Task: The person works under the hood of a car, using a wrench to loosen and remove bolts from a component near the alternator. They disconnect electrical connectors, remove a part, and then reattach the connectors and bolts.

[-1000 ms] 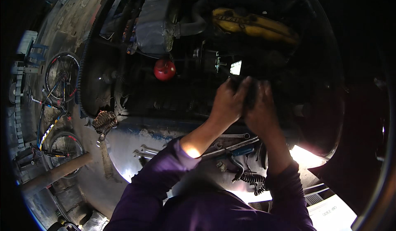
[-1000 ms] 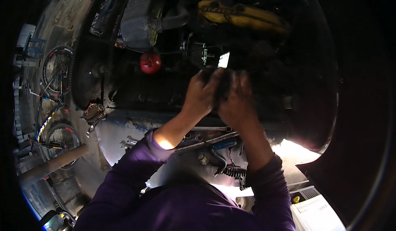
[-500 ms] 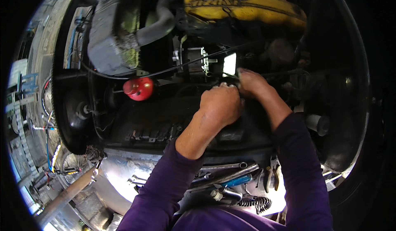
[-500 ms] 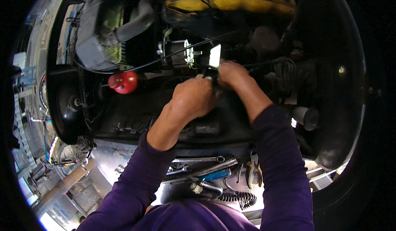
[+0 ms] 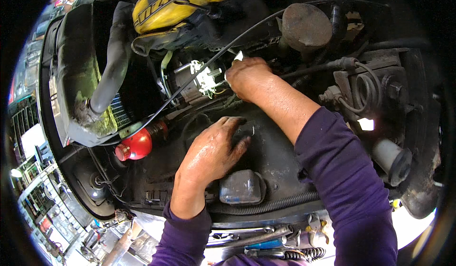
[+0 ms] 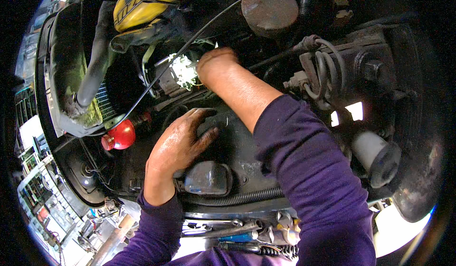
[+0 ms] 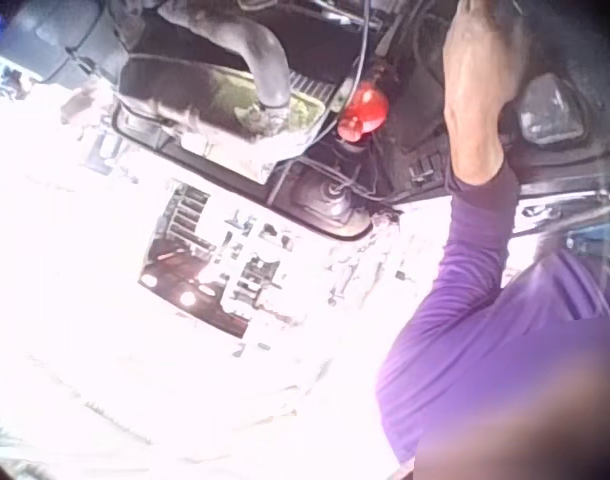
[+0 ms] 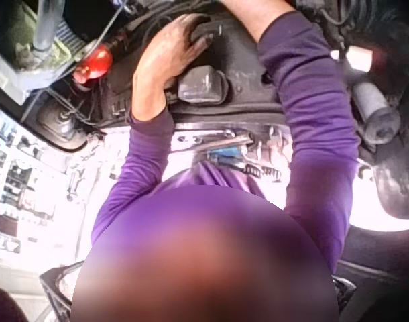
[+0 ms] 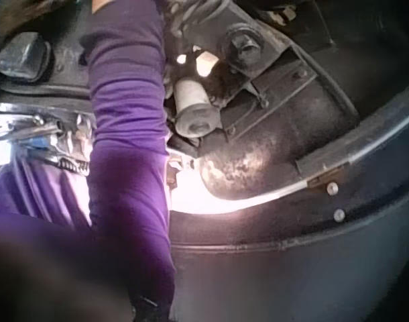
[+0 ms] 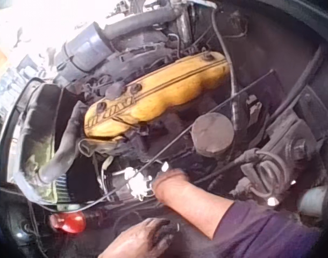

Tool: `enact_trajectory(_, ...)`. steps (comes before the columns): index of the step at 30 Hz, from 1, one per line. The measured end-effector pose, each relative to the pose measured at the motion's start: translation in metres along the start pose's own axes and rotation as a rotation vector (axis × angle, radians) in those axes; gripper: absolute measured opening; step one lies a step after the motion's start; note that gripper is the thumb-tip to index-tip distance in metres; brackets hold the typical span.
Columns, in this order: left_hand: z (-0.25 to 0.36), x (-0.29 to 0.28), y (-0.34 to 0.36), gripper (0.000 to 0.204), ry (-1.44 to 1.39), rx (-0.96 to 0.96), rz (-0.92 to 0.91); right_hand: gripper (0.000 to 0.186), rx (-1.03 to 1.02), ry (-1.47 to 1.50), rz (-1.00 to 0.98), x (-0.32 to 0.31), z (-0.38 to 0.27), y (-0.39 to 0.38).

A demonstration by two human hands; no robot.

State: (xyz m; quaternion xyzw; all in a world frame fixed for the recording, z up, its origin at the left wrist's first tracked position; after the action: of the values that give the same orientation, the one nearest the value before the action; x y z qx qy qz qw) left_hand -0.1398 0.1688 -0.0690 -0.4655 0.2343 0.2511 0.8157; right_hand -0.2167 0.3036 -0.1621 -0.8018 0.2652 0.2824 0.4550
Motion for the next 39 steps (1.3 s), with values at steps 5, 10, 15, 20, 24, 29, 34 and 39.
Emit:
enact_trajectory(5,-0.013,0.009,0.008,0.055,0.262,-0.132,0.032,0.035,0.037,0.053,-0.004,-0.001,-0.004,0.018)
enact_trajectory(10,-0.02,0.015,0.007,0.056,0.276,-0.175,0.033,0.034,0.018,0.103,-0.033,0.002,-0.006,0.017)
enact_trajectory(15,-0.022,0.017,0.009,0.057,0.268,-0.165,0.015,0.035,-0.033,0.051,0.021,0.002,-0.004,0.019)
enact_trajectory(20,-0.022,0.018,0.01,0.057,0.261,-0.157,0.004,0.035,-0.01,0.056,0.028,0.001,-0.001,0.02)
enact_trajectory(24,-0.023,0.018,0.01,0.057,0.258,-0.176,-0.014,0.035,-0.066,0.048,0.004,-0.003,0.0,0.015)
enact_trajectory(29,-0.023,0.019,0.011,0.057,0.28,-0.168,-0.001,0.034,-0.067,0.082,0.038,-0.007,0.002,0.011)
enact_trajectory(34,-0.021,0.019,0.011,0.056,0.276,-0.166,0.001,0.034,-0.092,0.056,0.043,-0.005,0.003,0.011)
enact_trajectory(39,-0.02,0.016,0.009,0.057,0.252,-0.157,0.018,0.034,-0.06,0.053,0.024,-0.005,0.003,0.014)
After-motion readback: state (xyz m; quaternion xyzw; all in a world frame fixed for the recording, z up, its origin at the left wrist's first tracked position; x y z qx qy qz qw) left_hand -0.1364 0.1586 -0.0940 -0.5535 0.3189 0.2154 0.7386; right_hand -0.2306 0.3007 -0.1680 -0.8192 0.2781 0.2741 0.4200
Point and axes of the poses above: each hand's wrist, its own y-axis towards the middle knuckle, its own x-axis out of the palm, z = x × y, the point moved 3 cm from there along y, towards the middle knuckle, and after that the axes turned 11 degrees about -x, right-handed, at the moved point
